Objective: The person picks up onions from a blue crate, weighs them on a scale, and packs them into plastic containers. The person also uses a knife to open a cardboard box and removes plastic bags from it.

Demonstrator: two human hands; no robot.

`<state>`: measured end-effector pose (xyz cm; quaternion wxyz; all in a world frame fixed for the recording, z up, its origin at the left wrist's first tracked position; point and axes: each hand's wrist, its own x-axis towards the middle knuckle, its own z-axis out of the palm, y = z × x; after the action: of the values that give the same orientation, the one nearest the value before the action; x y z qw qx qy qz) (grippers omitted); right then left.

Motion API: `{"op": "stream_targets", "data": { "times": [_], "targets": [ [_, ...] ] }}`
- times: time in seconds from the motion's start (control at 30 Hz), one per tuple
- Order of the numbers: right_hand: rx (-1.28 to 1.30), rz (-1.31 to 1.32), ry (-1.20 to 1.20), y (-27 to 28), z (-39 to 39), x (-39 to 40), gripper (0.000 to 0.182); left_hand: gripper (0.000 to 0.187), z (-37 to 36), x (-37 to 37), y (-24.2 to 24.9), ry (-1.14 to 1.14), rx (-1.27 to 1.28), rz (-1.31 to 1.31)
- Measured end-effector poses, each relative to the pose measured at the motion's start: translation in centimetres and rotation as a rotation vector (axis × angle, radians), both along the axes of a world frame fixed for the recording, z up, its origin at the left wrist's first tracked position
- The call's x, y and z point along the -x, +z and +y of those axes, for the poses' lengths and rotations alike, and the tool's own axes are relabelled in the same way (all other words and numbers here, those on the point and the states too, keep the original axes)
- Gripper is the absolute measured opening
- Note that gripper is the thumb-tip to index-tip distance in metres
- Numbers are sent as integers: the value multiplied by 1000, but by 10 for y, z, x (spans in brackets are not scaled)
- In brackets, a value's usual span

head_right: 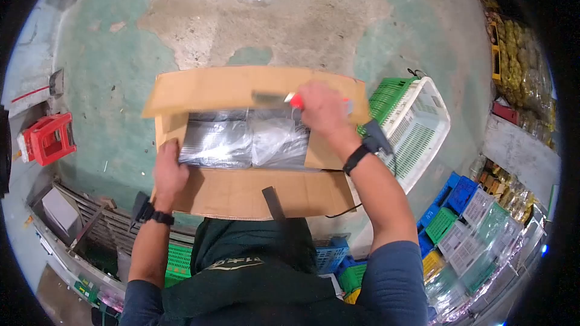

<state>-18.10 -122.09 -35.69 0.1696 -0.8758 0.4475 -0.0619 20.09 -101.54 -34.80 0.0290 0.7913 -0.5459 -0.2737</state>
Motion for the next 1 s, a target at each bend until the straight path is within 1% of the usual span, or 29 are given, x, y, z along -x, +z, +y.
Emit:
{"op": "stream_targets", "data": {
  "times": [0.03, 0.07, 0.1, 0.13, 0.17, 0.2, 0.27, 0.3, 0.37, 0.43, 0.5, 0.57, 0.63, 0.67, 0.73, 0.77, 0.8, 0.83, 0.87, 0.93, 0.97, 1.0],
  "targets": [
    [81, -79, -74, 6, -19, 10, 16, 56, 2, -10, 8, 51, -6, -64],
    [82, -46, -169, 18, -42, 18, 14, 51, 7, -25, 15, 101, -11, -126],
    [85, -11, -267, 30, -66, 25, 13, 43, 15, -53, 14, 111, 73, -183],
    [83, 22, -286, 33, -85, 30, 16, 40, 4, -72, 27, 375, -110, -231],
    [83, 57, -304, 34, -102, 33, 19, 41, 34, -143, -14, 362, 0, -325],
    [88, 52, -307, 33, -115, 34, 19, 43, 43, -185, -18, 522, -53, -246],
    [254, 78, -351, 27, -131, 30, 24, 45, 22, -163, 16, 631, -66, -472],
    [255, 72, -355, 24, -136, 30, 24, 45, 13, -150, 22, 629, -61, -477],
    [293, 71, -413, 18, -133, 31, 29, 48, 2, -118, 32, 122, 455, -691],
    [273, 79, -400, 20, -128, 34, 31, 47, -32, -35, 56, -130, 539, -476],
    [260, 89, -388, 24, -120, 37, 33, 45, -55, 33, 53, -359, 522, -250],
    [166, 97, -390, 30, -107, 43, 35, 43, -61, 87, 35, -465, 199, -73],
    [140, 81, -391, 34, -91, 47, 35, 44, -54, 124, -7, -370, 164, -45],
    [112, 60, -387, 35, -84, 49, 36, 44, -51, 133, -22, -372, 168, -43],
    [133, 26, -397, 34, -70, 50, 36, 35, -45, 144, -46, -314, 35, -142],
    [150, -10, -402, 33, -65, 51, 35, 35, -41, 143, -56, -315, 35, -143],
    [144, -28, -391, 33, -61, 54, 34, 28, -35, 138, -65, -380, 38, -135],
    [140, -30, -392, 33, -57, 56, 34, 22, -30, 134, -71, -448, 37, -125],
    [126, -15, -384, 35, -51, 58, 34, 22, -24, 133, -75, -449, 35, -129],
    [121, -4, -377, 42, -39, 61, 33, 14, -19, 131, -75, -233, 205, 40],
    [73, -33, -388, 47, -31, 64, 31, 14, -17, 128, -74, -233, 210, 37],
    [26, -63, -398, 53, -22, 67, 30, 18, -18, 125, -68, -162, 99, 7]
  ]
}}
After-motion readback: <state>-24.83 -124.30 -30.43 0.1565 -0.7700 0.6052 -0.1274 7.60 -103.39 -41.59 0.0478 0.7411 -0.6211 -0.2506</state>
